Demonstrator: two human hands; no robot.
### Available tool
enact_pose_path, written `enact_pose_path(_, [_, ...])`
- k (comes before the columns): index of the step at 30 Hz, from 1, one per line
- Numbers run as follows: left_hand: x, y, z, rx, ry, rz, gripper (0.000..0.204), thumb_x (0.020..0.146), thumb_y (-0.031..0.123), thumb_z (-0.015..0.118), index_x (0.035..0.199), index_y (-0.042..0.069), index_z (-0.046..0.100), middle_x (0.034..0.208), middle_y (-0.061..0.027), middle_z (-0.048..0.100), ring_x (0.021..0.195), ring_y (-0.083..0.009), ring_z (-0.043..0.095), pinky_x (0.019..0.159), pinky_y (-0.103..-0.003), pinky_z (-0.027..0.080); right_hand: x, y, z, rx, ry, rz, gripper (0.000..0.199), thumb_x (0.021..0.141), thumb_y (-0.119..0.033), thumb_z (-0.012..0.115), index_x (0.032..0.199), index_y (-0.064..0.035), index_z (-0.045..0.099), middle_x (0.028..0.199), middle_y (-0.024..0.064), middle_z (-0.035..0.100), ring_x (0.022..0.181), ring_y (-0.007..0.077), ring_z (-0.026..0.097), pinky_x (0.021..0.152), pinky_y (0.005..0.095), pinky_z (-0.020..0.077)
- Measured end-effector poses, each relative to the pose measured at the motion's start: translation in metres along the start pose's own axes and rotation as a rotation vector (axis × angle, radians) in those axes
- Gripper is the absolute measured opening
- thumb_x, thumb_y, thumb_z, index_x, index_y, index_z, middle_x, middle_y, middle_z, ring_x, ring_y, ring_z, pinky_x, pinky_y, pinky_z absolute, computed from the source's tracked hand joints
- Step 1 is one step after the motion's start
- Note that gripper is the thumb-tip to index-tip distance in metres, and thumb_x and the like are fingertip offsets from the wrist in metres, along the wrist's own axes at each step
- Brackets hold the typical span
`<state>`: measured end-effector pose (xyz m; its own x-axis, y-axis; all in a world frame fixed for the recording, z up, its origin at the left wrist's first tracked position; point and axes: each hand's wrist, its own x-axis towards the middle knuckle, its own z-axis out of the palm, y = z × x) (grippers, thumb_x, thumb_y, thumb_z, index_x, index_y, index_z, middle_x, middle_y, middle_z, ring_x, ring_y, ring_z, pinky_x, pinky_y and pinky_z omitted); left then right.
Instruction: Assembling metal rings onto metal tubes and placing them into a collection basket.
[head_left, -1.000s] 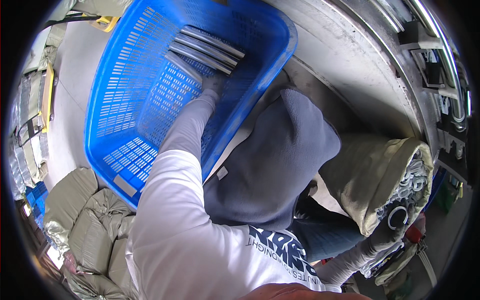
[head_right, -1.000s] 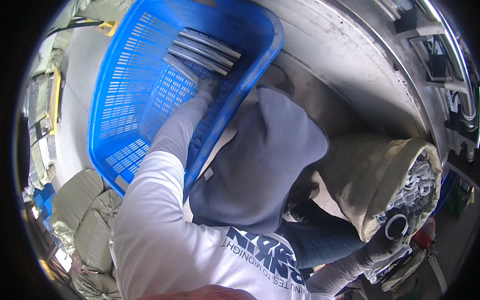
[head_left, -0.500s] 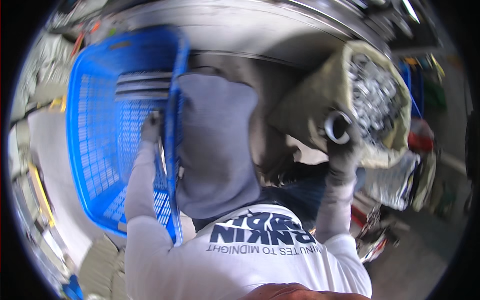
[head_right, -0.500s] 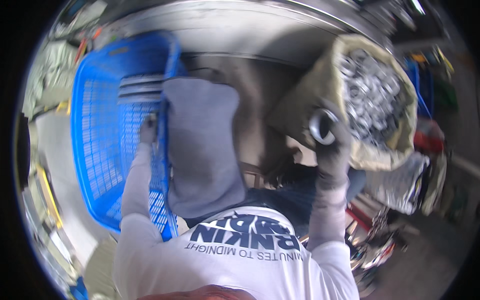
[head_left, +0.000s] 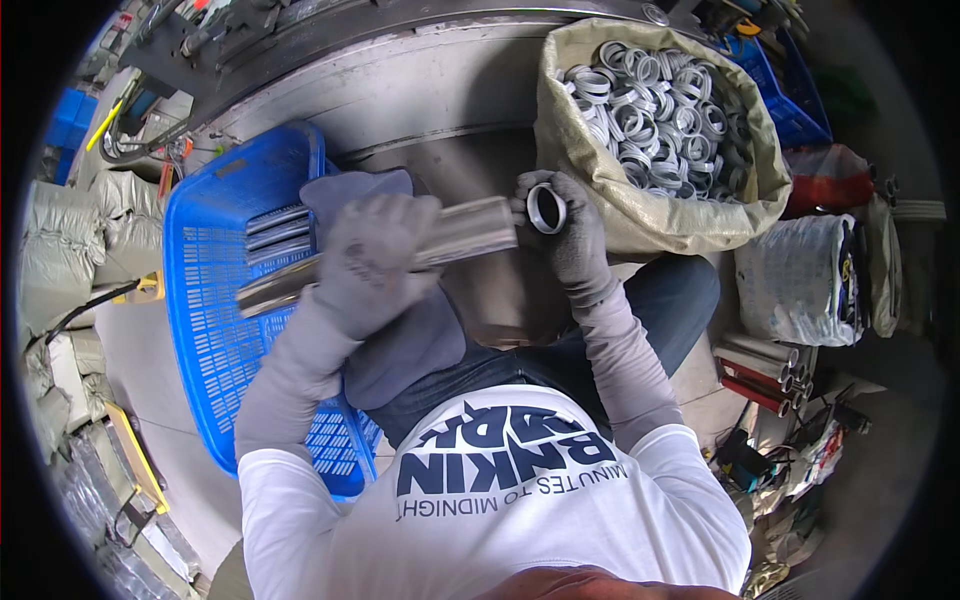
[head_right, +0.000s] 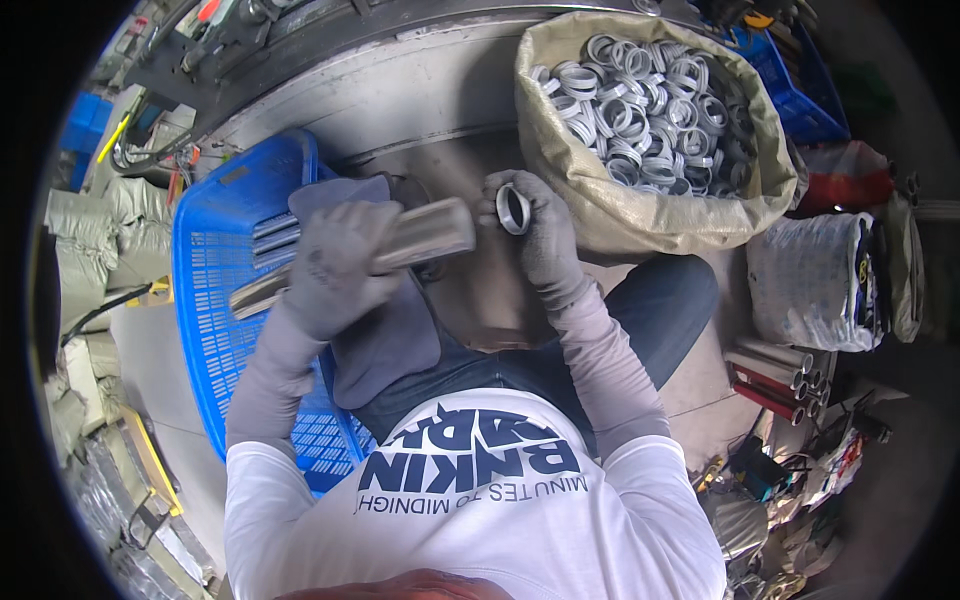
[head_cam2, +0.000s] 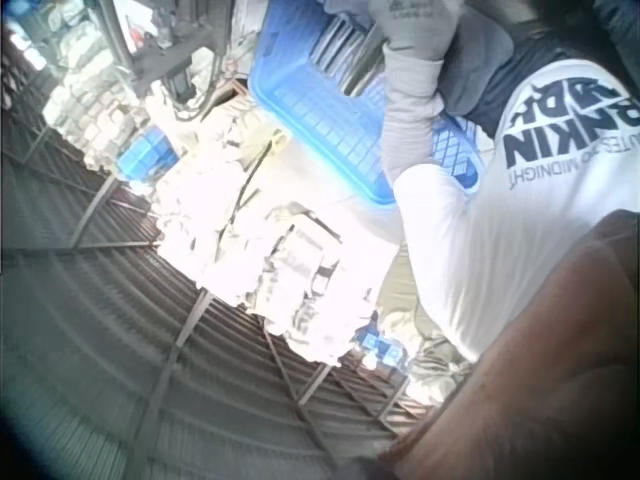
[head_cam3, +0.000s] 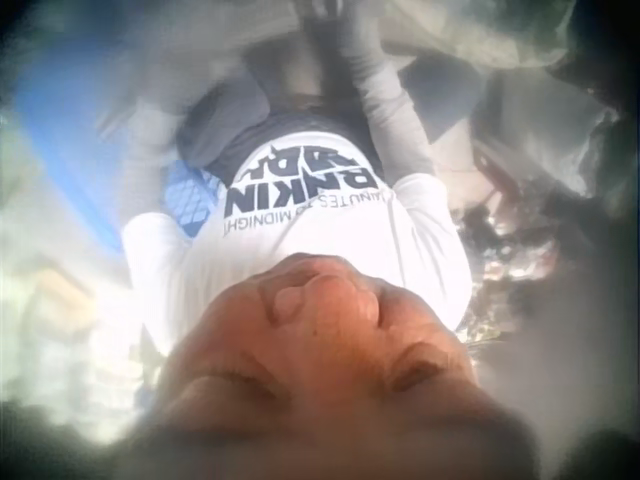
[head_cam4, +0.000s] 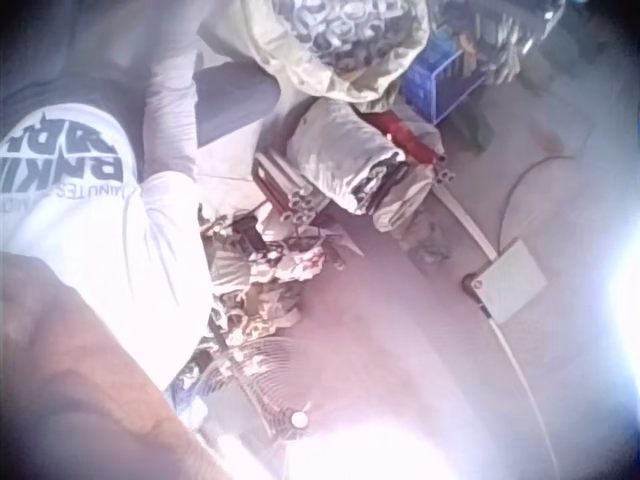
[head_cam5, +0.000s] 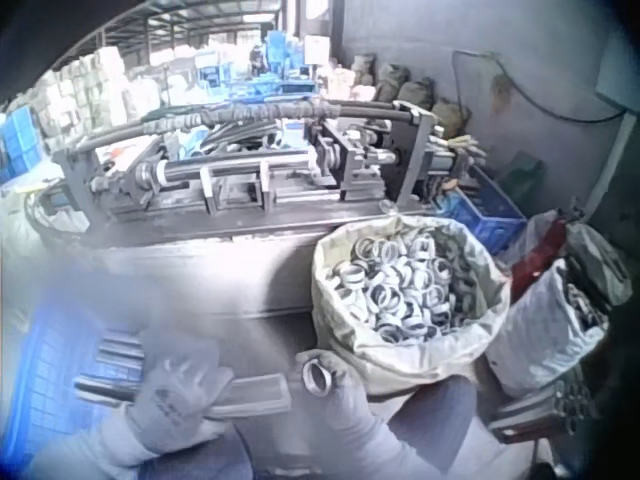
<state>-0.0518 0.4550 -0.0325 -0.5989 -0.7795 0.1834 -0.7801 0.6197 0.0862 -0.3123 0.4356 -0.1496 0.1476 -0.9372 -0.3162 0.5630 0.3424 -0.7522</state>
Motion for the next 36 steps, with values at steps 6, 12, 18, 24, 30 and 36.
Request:
enact_pose_path(6, [0.027,0.026,0.034,0.022,-0.113,-0.020,0.041,0.075,0.028,0.082,0.104,0.012,0.057,0.090,-0.0059,0.066,0.087,-0.0231,0.069,0.078,-0.039,0.052,-0.008,0.006,0.002,-0.742,-0.105,-0.864,0.042,0.104,-0.028,0.043,0.118,0.0021,0.069,0.113,0.0160,0.073,0.104,0.0291,0.072,0.094,0.0363,0.0552])
enact_pose_path(12, [0.034,0.032,0.037,0.026,-0.147,-0.010,0.041,0.076,0.027,0.082,0.104,0.011,0.057,0.091,-0.0068,0.066,0.088,-0.0236,0.070,0.077,-0.038,0.054,-0.018,-0.002,0.010,-0.701,0.008,-0.718,0.040,0.107,-0.022,0.041,0.110,0.0043,0.070,0.110,0.0181,0.073,0.099,0.0292,0.072,0.092,0.0377,0.0551])
enact_pose_path(18, [0.032,0.032,0.040,0.039,-0.159,-0.008,0.042,0.077,0.027,0.082,0.107,0.011,0.057,0.094,-0.0067,0.066,0.090,-0.0233,0.070,0.078,-0.038,0.054,-0.022,0.006,0.016,-0.509,0.090,-0.572,0.034,0.106,-0.020,0.047,0.109,0.0047,0.071,0.105,0.0133,0.073,0.093,0.0207,0.068,0.087,0.0324,0.0531])
enact_pose_path(24, [0.034,0.033,0.040,-0.029,-0.238,-0.054,0.054,0.076,0.030,0.083,0.118,0.008,0.057,0.101,-0.0114,0.065,0.097,-0.0295,0.067,0.084,-0.044,0.050,-0.023,0.007,0.026,-0.576,0.114,-0.547,0.032,0.106,-0.020,0.049,0.106,0.0041,0.071,0.099,0.0105,0.072,0.088,0.0178,0.066,0.083,0.0307,0.0521])
enact_pose_path(30, [0.037,0.032,0.036,-0.065,-0.318,-0.077,0.060,0.073,0.024,0.084,0.124,0.005,0.058,0.105,-0.0151,0.066,0.103,-0.0326,0.066,0.089,-0.045,0.050,-0.012,0.020,0.022,-0.429,0.140,-0.353,0.027,0.106,-0.016,0.050,0.108,0.0010,0.071,0.098,0.0050,0.070,0.085,0.0135,0.064,0.080,0.0284,0.0511])
enact_pose_path(36, [0.016,0.047,0.001,-0.187,0.490,0.346,0.075,0.075,0.016,0.085,0.141,-0.001,0.054,0.115,-0.0183,0.067,0.099,-0.0360,0.067,0.089,-0.043,0.054,-0.018,-0.037,-0.003,-1.134,0.237,-0.956,0.040,0.078,-0.005,0.079,0.117,-0.0023,0.069,0.104,0.0144,0.074,0.098,0.0253,0.073,0.085,0.0349,0.0575])
